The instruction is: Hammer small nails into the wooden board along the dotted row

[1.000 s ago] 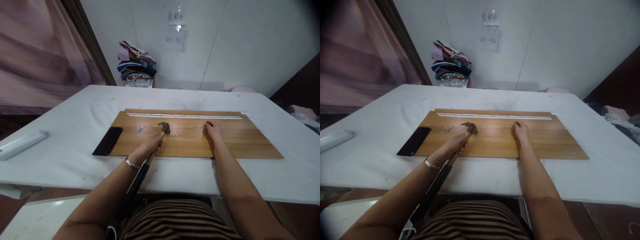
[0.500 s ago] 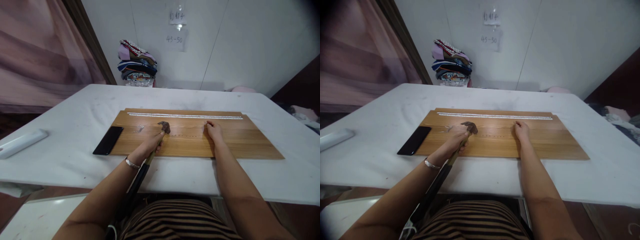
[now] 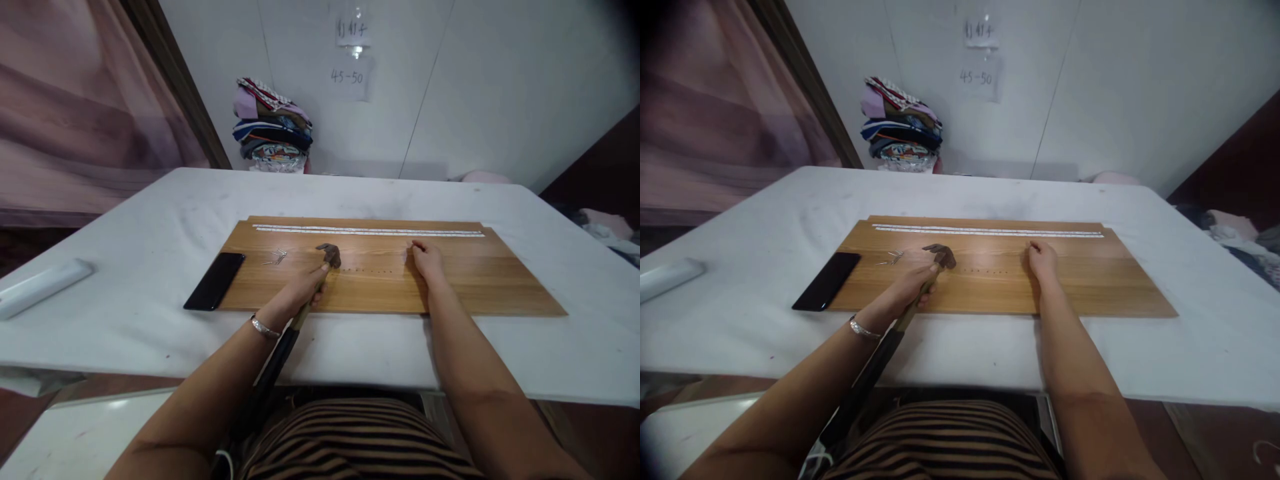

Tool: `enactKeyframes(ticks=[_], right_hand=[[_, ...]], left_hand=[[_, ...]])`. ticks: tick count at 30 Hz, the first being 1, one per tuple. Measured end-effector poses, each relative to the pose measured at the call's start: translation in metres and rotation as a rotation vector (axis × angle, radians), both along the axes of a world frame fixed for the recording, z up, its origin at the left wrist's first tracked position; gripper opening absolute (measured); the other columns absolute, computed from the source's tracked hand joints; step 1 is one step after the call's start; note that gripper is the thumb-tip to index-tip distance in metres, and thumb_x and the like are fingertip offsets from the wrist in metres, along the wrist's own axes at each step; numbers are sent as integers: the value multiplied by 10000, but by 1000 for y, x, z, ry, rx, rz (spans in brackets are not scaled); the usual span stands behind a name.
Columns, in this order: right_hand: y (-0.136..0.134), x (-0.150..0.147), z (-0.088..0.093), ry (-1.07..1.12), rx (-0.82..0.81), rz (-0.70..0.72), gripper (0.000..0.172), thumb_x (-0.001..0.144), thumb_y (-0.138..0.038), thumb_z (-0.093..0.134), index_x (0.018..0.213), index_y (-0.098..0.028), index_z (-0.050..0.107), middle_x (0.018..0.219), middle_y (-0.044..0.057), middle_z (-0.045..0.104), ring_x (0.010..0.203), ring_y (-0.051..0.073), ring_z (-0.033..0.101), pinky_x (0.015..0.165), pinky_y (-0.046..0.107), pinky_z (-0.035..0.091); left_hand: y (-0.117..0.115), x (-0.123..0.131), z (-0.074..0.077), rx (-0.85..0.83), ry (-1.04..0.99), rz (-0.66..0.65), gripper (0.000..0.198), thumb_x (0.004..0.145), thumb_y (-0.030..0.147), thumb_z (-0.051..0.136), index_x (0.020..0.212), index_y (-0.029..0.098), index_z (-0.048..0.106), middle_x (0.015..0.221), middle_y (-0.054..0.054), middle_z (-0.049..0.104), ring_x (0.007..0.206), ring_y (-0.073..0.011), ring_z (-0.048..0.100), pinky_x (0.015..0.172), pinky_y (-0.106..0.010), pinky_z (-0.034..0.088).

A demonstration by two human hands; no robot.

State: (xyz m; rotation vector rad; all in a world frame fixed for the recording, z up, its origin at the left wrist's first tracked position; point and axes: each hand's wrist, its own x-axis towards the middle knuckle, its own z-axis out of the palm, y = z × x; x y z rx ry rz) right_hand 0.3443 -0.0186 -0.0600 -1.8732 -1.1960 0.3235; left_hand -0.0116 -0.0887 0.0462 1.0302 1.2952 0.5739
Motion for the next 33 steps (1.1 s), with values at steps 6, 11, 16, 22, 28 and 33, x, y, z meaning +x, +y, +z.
enactKeyframes(ticks=[6,11,16,22,28,33], right_hand=[[0,0,-1,-1,4,4,348,784,-247,536,1021,-166,778,1093,128,771,1051,275,701,1003,451,511],[0,2,-2,-4,12,6,331,779,-247,546,1005,-189,780,1085,103,777,1054,263,698,1014,448,504],[0,2,-2,-6,11,13,321,780,-252,551,991,-187,783,1079,108,779,1048,270,700,1008,459,506],[0,2,-1,-8,9,17,327,785,-242,540,1001,-191,780,1078,94,781,1069,259,695,1016,444,502],[-1,0,1,-21,-5,14,349,793,-233,532,1033,-159,776,1113,121,769,1079,264,692,1027,450,493],[0,0,0,-19,-13,9,356,801,-238,527,1046,-157,771,1108,128,768,1064,266,695,1014,461,501]], left_hand=[[0,-1,1,33,-31,-25,288,948,443,504,1033,177,576,599,36,489,389,-71,381,357,-185,280],[1,-2,-2,29,-40,-21,295,944,464,523,1035,188,573,607,29,494,390,-63,388,362,-186,271],[1,-2,-4,14,-26,-34,311,930,496,534,1000,195,569,617,32,492,396,-64,390,365,-182,295],[1,-2,-4,8,-18,-27,303,934,489,522,996,199,585,635,24,497,403,-69,389,371,-192,298],[1,-2,-3,31,-26,-52,351,943,484,502,1098,178,577,625,32,488,405,-71,385,372,-186,284],[2,-2,-2,44,-19,-59,335,963,470,472,1105,182,565,629,33,477,402,-67,382,368,-179,277]])
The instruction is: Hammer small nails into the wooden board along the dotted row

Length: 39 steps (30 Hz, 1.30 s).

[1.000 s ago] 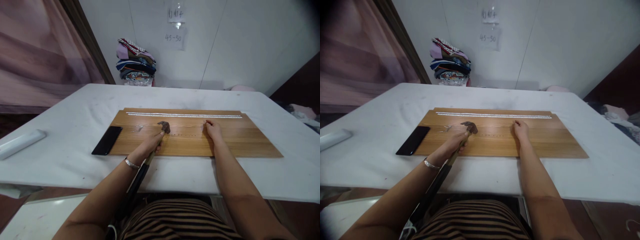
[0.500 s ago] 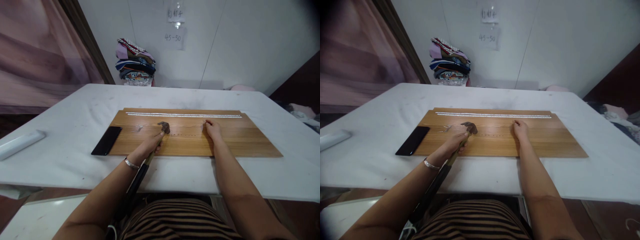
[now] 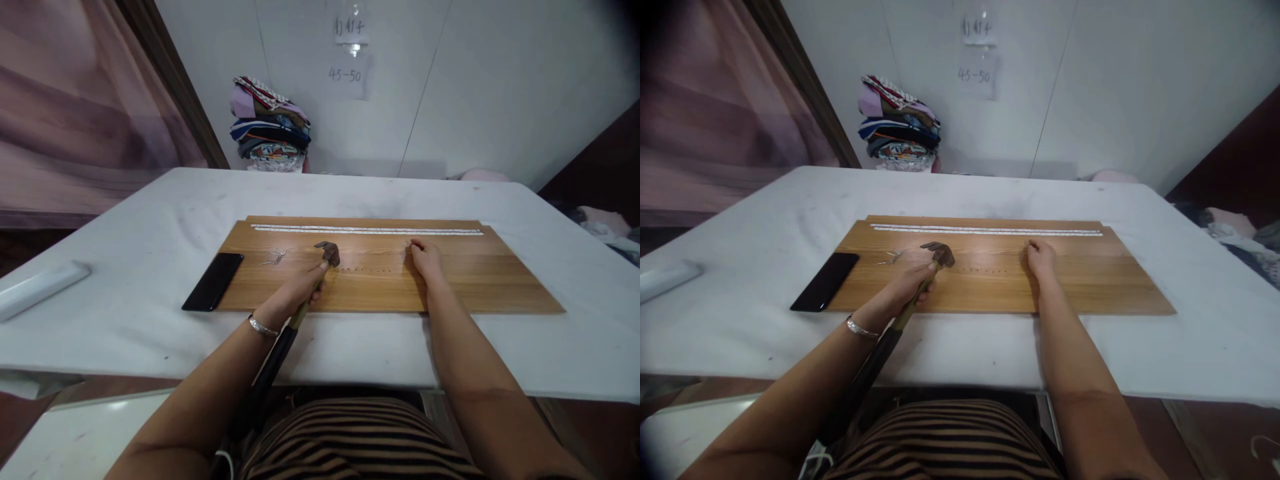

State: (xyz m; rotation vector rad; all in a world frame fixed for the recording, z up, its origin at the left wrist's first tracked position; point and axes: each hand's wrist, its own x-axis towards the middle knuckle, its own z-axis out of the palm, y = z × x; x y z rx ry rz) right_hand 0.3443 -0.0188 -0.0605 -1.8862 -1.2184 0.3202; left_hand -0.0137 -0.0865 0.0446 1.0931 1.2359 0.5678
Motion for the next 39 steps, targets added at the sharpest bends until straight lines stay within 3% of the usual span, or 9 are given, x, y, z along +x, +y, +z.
enactKeyframes(ticks=[6,15,29,39], right_hand=[[-1,0,0,-1,8,-1,341,792,-241,540,1024,-171,780,1093,124,772,1061,270,698,1014,460,501],[-1,0,0,-1,27,-3,311,781,-247,558,983,-199,788,1043,93,786,1037,260,704,1004,444,508],[-2,-2,0,-14,21,1,316,793,-243,547,999,-191,781,1071,102,780,1033,259,703,995,445,512],[-1,-4,1,-25,42,-3,301,797,-246,547,977,-197,783,1043,83,785,1043,248,699,1010,435,506]], left_hand=[[-1,0,-2,-26,5,9,332,979,455,448,1133,184,562,633,35,483,400,-65,380,368,-174,283],[-2,1,2,-35,12,41,318,925,480,547,1039,186,592,612,31,488,401,-73,385,367,-189,291],[1,1,-2,-11,5,27,295,938,466,507,938,175,555,607,31,489,408,-65,389,375,-185,279],[2,-1,-5,-15,28,10,398,899,531,534,1096,190,584,604,40,493,394,-76,374,383,-198,305]])
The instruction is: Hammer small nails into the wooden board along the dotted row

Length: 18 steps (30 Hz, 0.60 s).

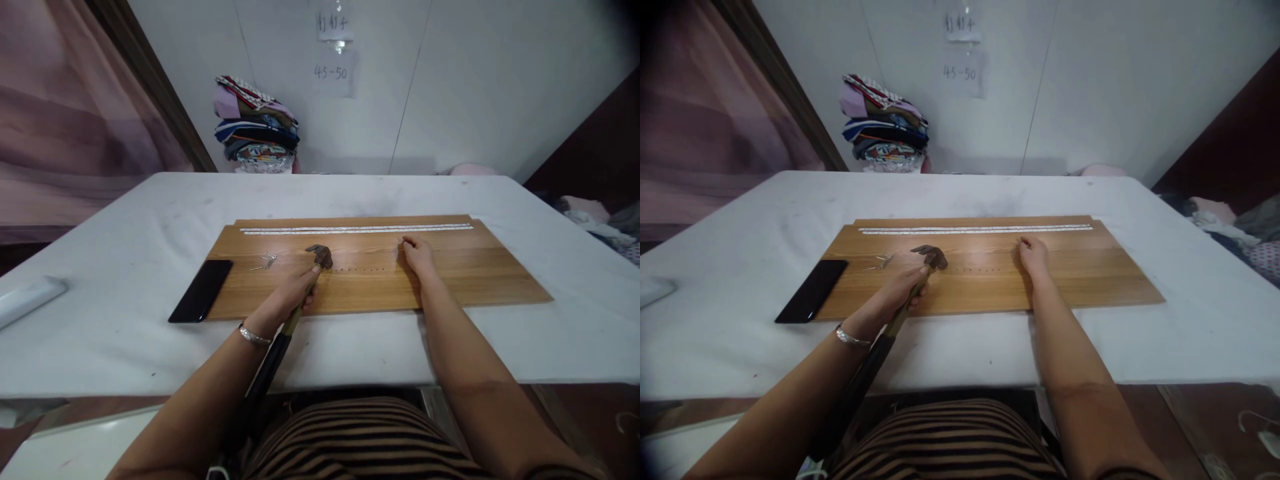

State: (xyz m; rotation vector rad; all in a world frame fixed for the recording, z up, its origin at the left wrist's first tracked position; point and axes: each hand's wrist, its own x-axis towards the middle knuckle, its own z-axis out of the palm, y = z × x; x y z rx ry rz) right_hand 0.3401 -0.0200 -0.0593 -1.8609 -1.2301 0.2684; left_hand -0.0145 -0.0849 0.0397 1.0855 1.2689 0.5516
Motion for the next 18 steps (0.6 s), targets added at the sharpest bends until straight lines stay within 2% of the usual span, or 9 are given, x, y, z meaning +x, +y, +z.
enactKeyframes(ticks=[13,18], right_hand=[[-4,-2,3,9,13,21,287,786,-242,556,952,-200,786,1048,87,782,1049,265,684,1020,462,494],[-5,-2,2,42,40,26,254,772,-241,576,915,-200,782,1029,102,779,1028,276,684,1019,489,487]], left_hand=[[-2,-6,0,-22,-61,-35,476,827,609,594,1037,185,543,624,55,477,409,-60,370,378,-180,271],[-1,-12,-2,-4,-51,-85,488,788,652,601,909,185,522,614,54,477,425,-65,381,384,-192,270]])
